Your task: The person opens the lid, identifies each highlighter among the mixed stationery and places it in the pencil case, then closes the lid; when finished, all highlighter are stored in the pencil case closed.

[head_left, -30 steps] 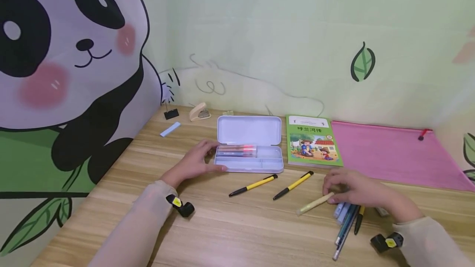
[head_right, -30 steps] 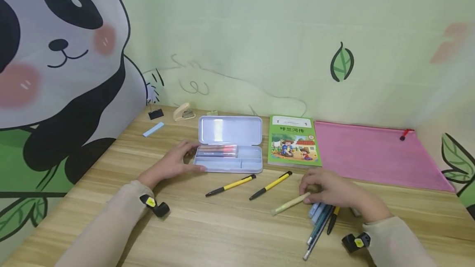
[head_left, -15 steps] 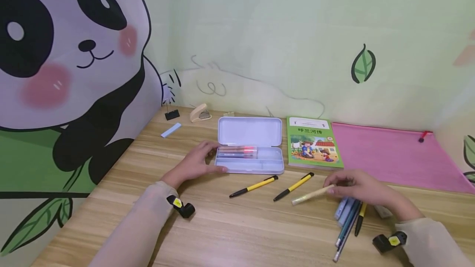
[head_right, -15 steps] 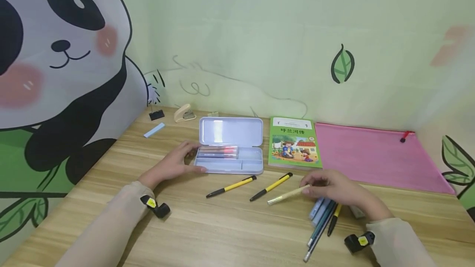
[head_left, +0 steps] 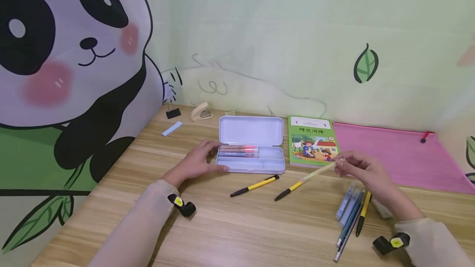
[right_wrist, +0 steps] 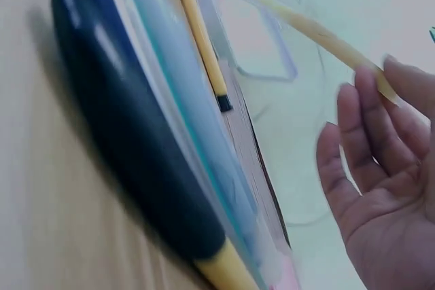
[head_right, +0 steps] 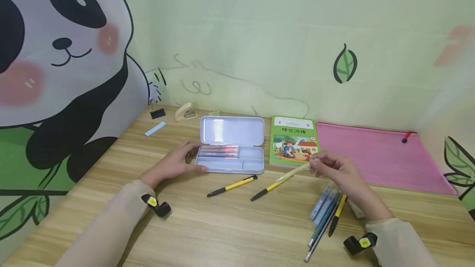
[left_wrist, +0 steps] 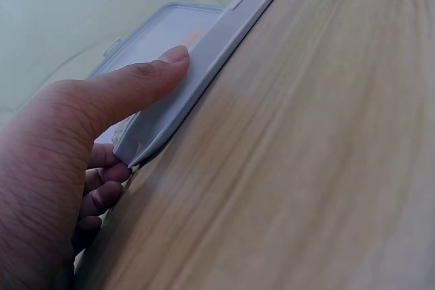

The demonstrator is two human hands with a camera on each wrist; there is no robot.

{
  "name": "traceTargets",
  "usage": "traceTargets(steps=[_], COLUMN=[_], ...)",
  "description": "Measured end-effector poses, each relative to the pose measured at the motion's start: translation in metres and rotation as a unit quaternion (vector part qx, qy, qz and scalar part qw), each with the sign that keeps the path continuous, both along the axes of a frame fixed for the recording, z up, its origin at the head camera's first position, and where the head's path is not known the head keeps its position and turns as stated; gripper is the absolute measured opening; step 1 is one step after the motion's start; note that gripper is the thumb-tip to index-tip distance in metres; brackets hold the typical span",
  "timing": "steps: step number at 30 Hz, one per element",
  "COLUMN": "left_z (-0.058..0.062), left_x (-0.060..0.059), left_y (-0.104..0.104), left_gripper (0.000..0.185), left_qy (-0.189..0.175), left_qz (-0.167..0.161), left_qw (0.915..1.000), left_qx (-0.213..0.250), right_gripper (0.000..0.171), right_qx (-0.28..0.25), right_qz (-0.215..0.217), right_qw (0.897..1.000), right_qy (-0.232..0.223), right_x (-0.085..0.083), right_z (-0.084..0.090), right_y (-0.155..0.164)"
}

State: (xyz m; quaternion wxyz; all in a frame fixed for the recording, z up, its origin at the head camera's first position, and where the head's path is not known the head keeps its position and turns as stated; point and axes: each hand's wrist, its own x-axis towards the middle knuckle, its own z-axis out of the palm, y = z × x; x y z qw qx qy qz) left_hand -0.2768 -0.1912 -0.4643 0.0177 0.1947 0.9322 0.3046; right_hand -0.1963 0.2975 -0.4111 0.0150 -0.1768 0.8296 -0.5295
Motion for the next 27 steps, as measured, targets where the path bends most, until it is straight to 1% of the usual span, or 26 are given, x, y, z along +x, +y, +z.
traceTargets(steps=[2, 4, 8, 9, 11, 14, 20, 24, 27], left_z=[0.000, -0.001, -0.001, -0.001, -0.002, -0.001, -0.003, -0.003, -0.002], left_x=[0.000, 0.000, 0.000, 0.001, 0.001, 0.001, 0.000, 0.000, -0.001], left_y=[0.000, 0.000, -0.001, -0.001, -0.001, -0.001, -0.002, -0.001, -0.002], left_gripper=[0.094, 0.094, 0.095, 0.095, 0.096, 0.097, 0.097, 0.097, 0.098], left_qy=[0.001, 0.002, 0.002, 0.000, -0.001, -0.005, 0.001, 0.002, 0.004], left_qz=[-0.001, -0.002, -0.001, -0.001, 0.000, 0.002, 0.001, -0.001, 0.000], left_qw=[1.0000, 1.0000, 1.0000, 1.0000, 1.0000, 1.0000, 1.0000, 1.0000, 1.0000], left_qx=[0.000, 0.002, 0.005, 0.005, 0.006, 0.005, 0.006, 0.006, 0.002], right_gripper=[0.026, 0.027, 0.029, 0.029, 0.027, 0.023, 0.024, 0.020, 0.017], right_qx=[-0.024, -0.054, -0.128, -0.142, -0.151, -0.137, -0.101, -0.064, -0.030], right_qz=[-0.013, -0.015, -0.002, 0.003, 0.004, 0.007, 0.014, 0.014, 0.016], right_qw=[1.000, 0.998, 0.992, 0.990, 0.988, 0.991, 0.995, 0.998, 0.999], right_qy=[0.004, 0.006, 0.000, -0.002, -0.006, -0.001, 0.009, 0.021, 0.040], right_x=[0.000, 0.000, -0.001, -0.002, -0.002, -0.006, -0.016, -0.022, -0.026], right_z=[0.001, 0.000, -0.002, -0.002, -0.002, -0.001, 0.003, 0.005, 0.006], right_y=[-0.004, -0.011, -0.029, -0.033, -0.043, -0.059, -0.094, -0.118, -0.137])
